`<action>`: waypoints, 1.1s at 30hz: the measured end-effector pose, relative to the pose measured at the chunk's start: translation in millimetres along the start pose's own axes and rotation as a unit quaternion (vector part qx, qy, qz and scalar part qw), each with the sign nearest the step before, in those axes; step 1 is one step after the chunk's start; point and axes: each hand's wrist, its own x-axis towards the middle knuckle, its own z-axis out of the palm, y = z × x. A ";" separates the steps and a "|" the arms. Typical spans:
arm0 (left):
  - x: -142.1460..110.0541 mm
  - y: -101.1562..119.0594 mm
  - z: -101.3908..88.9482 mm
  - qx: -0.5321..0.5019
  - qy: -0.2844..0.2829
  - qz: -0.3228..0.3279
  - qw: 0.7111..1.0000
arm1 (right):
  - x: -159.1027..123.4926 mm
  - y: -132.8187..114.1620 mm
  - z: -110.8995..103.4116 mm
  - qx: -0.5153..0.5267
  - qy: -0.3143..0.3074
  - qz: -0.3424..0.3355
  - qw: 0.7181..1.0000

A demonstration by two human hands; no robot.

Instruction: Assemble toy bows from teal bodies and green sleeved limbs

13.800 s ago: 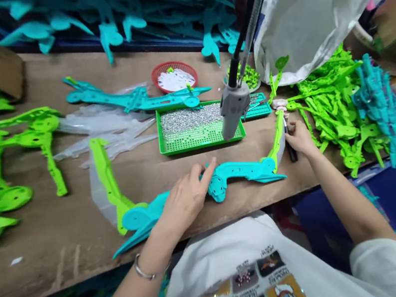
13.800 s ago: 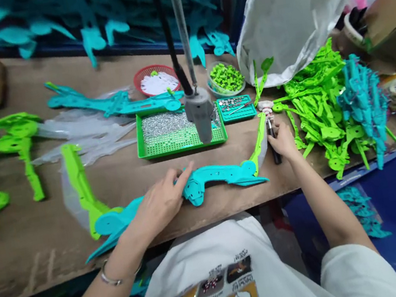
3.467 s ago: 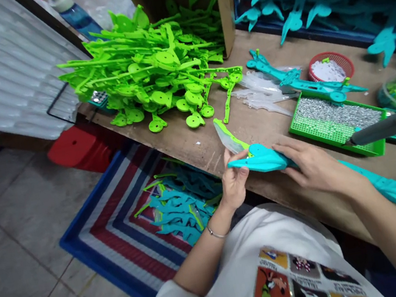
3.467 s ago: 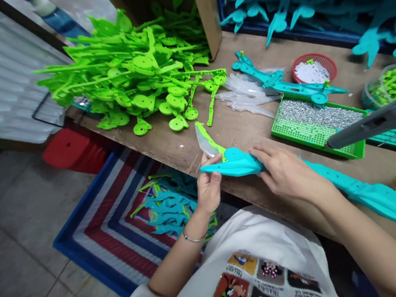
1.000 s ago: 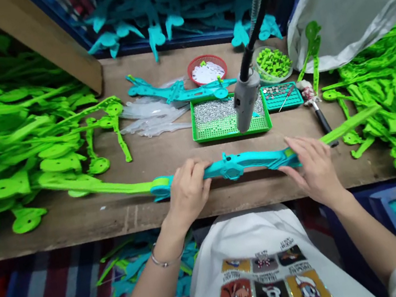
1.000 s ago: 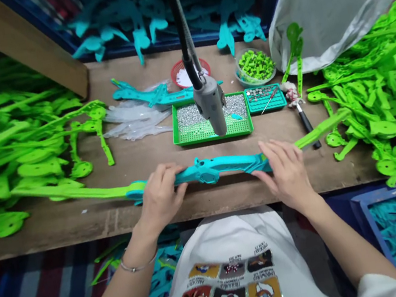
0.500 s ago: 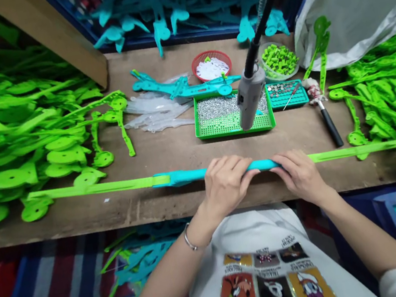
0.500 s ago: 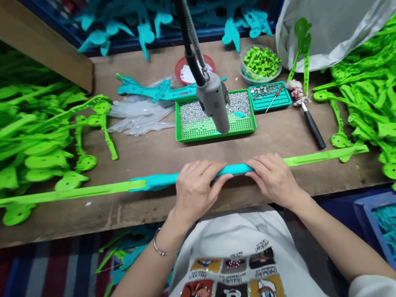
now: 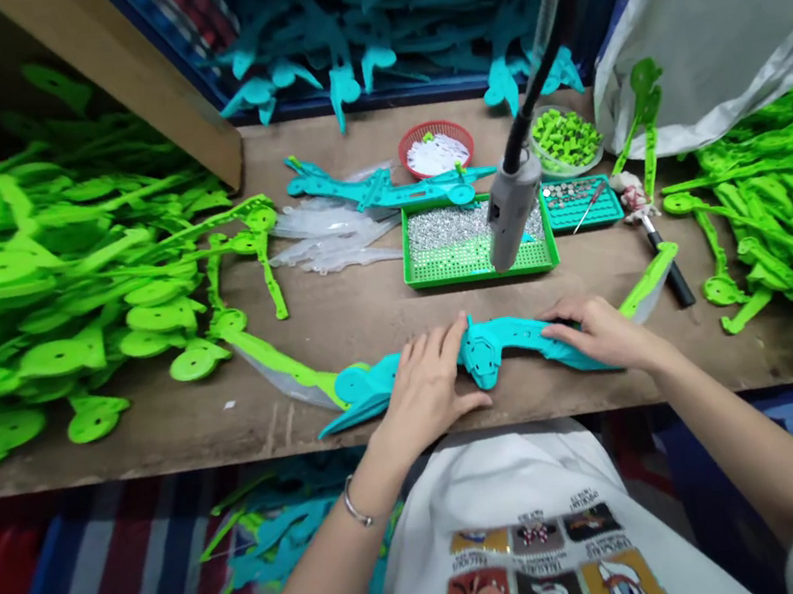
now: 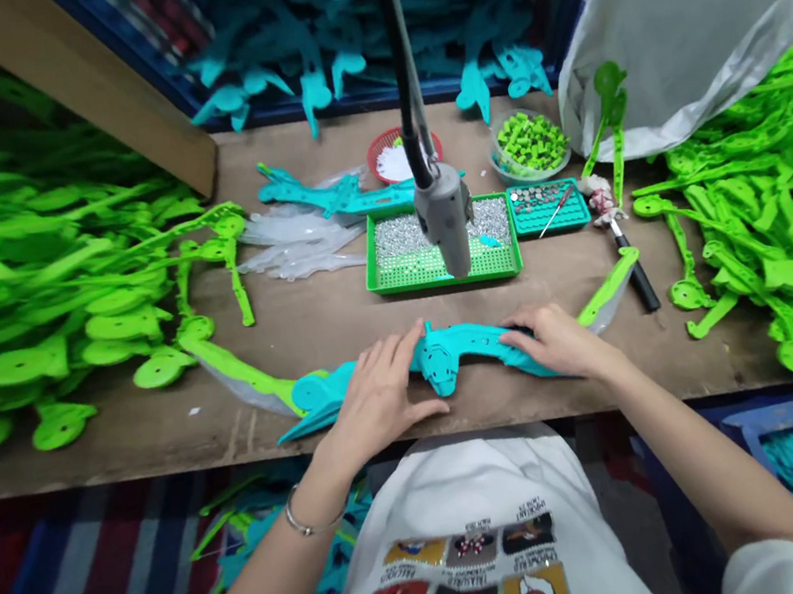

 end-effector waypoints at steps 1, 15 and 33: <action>-1.2 -0.9 3.8 0.001 0.003 0.000 1.000 | 2.1 0.6 -1.9 -0.001 -0.005 -0.001 1.000; -38.3 16.7 64.6 0.009 0.268 -0.004 0.963 | 203.7 -2.0 -96.2 -0.186 0.224 -0.011 0.957; -42.5 13.1 83.4 -0.079 0.360 -0.032 0.929 | 382.8 -2.1 -105.8 -0.185 -0.008 0.048 0.982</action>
